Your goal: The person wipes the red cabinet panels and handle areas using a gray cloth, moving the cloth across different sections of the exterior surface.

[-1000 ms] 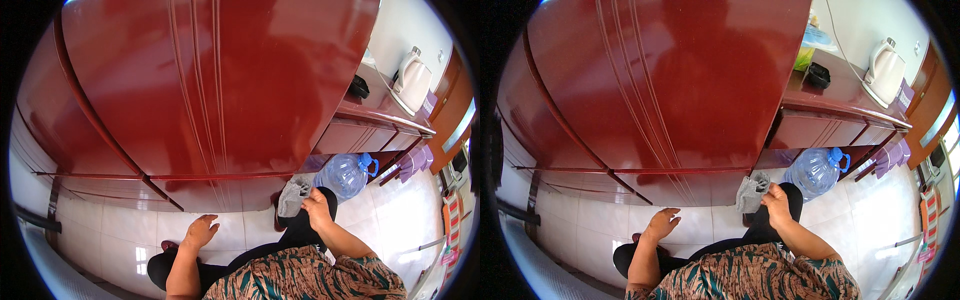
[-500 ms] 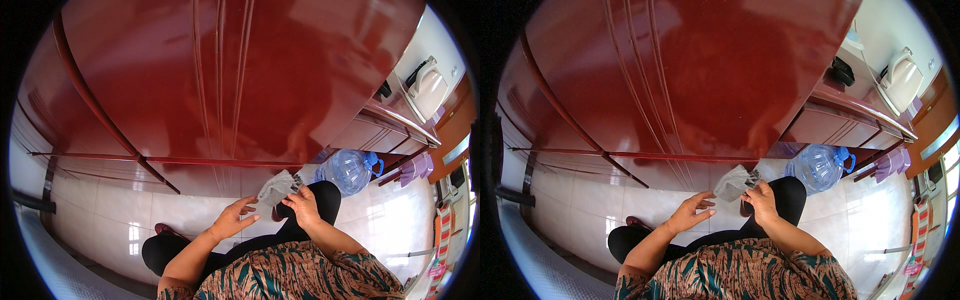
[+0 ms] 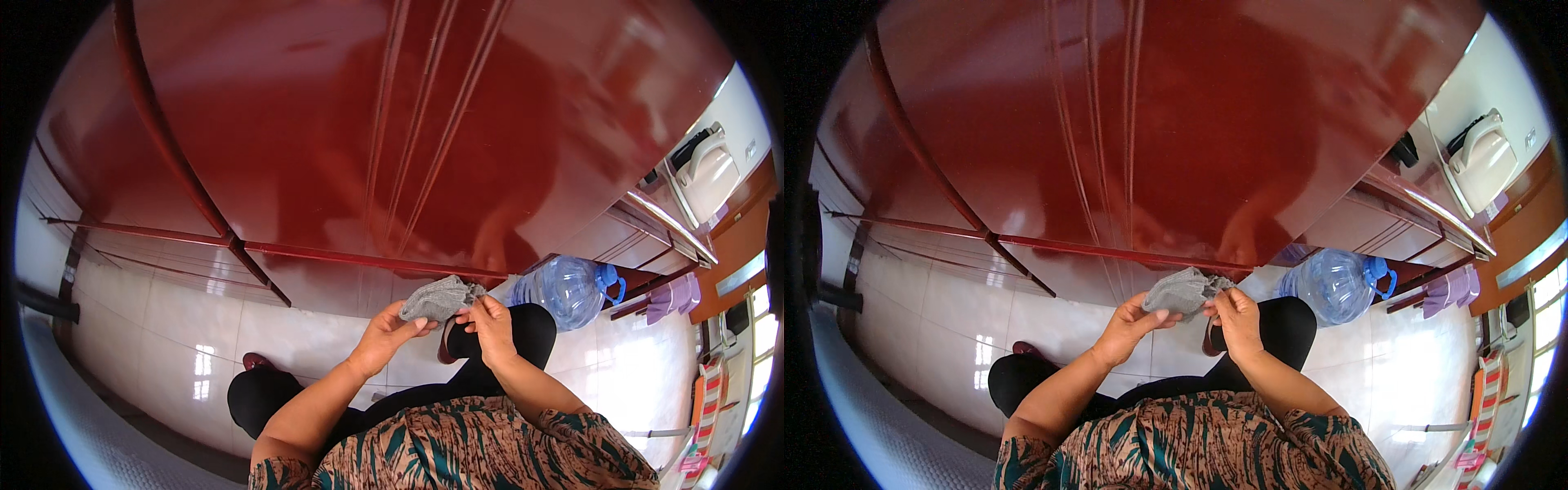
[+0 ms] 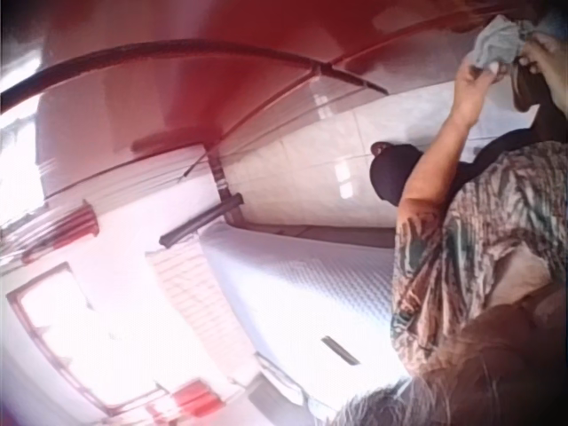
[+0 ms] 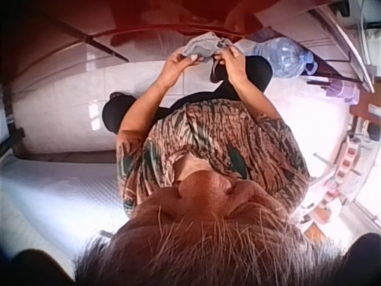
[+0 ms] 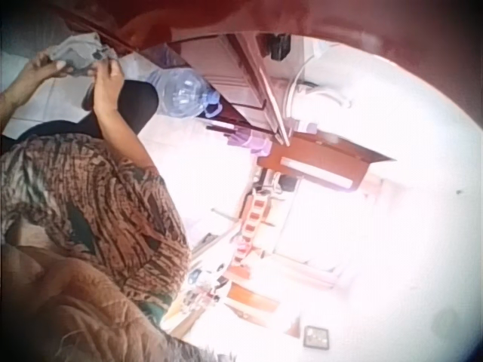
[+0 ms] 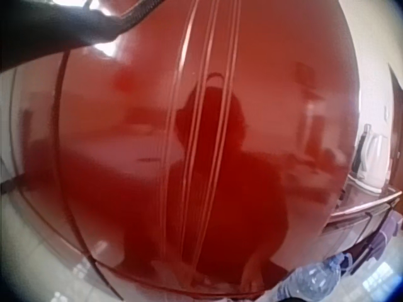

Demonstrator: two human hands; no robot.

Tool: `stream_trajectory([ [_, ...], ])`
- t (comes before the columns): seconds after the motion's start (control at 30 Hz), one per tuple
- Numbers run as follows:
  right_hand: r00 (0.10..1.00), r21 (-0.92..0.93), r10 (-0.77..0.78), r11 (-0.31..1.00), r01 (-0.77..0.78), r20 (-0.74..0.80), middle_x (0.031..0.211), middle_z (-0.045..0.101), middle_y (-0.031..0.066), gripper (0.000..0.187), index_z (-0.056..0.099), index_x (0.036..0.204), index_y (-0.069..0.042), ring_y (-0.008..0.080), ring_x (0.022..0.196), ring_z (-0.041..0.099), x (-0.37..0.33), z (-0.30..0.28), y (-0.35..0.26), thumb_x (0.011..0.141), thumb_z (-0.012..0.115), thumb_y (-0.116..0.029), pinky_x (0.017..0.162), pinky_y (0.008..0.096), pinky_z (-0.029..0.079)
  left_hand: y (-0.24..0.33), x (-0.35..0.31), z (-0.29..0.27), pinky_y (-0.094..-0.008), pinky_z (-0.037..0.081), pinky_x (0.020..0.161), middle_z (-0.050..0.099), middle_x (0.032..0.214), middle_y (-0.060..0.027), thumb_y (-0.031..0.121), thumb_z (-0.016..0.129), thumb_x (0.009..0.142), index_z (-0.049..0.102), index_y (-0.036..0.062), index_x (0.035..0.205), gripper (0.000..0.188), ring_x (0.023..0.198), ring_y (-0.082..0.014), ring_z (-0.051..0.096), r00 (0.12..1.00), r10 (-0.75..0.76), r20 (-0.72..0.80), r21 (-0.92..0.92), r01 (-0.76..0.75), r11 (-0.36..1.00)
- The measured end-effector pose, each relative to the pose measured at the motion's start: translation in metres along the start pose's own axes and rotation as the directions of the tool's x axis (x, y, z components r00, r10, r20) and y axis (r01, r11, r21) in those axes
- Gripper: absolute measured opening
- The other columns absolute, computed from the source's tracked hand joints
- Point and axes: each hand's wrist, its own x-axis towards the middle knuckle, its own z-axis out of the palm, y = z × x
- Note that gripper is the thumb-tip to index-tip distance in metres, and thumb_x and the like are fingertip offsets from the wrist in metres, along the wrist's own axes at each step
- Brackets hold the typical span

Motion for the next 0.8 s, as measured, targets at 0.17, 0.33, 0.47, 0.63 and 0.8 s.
stream_trajectory([
  [0.17,0.962,-0.092,-0.135,0.983,0.16,0.236,0.085,0.068,0.0064,0.03,0.065,0.094,0.001,0.0132,0.076,0.064,-0.016,0.004,-0.01,0.099,0.046,-0.021,0.069,0.025,0.048,-0.007,0.005,-0.003,-0.0317,0.049,0.095,0.064,0.114,-0.007,0.015,0.055,0.097,0.056,0.0027,0.12,0.026,0.107,-0.0158,0.061,0.997,0.074,-0.015,0.031,-0.073,0.997],
  [0.33,0.593,-0.558,-0.652,0.299,0.774,0.472,0.1,0.068,0.0099,0.021,0.069,0.103,-0.006,0.027,0.093,0.063,-0.023,0.007,-0.036,0.083,0.061,-0.008,0.078,0.0347,0.046,-0.011,0.007,-0.004,-0.0331,0.048,0.098,0.063,0.116,-0.0073,0.015,0.053,0.098,0.056,0.0042,0.119,0.024,0.108,-0.0169,0.06,0.997,0.044,-0.059,-0.239,-0.057,0.969],
  [0.47,0.254,-0.426,-0.51,-0.255,0.868,0.822,0.133,0.055,0.0088,0.046,0.058,0.125,-0.005,0.0227,0.107,0.056,-0.015,0.008,-0.046,0.08,0.053,-0.01,0.093,0.0346,0.042,-0.008,0.007,-0.007,-0.0341,0.047,0.1,0.062,0.116,-0.0081,0.015,0.052,0.098,0.056,0.0054,0.12,0.024,0.107,-0.0184,0.061,0.996,-0.012,-0.093,-0.362,-0.022,0.932],
  [0.63,0.273,-0.353,-0.225,-0.547,0.759,0.935,0.144,0.043,0.0073,0.055,0.045,0.139,-0.007,0.0228,0.121,0.049,0.027,0.0,-0.034,0.084,0.048,-0.01,0.098,0.0363,0.037,-0.015,0.012,-0.008,-0.0354,0.046,0.099,0.062,0.115,-0.0074,0.016,0.055,0.096,0.054,0.0065,0.121,0.027,0.107,-0.0197,0.06,0.984,-0.071,-0.164,-0.335,0.012,0.942],
  [0.8,0.173,-0.208,-0.124,-0.73,0.651,0.977,0.147,0.041,0.0019,0.06,0.041,0.141,-0.005,0.0143,0.119,0.048,0.042,0.025,-0.034,0.082,0.047,-0.014,0.1,0.0279,0.033,-0.009,-0.016,-0.016,-0.0345,0.046,0.092,0.06,0.115,-0.0073,0.016,0.06,0.092,0.05,0.0042,0.123,0.035,0.106,-0.0205,0.06,0.88,-0.072,-0.469,-0.066,0.047,0.997],
])
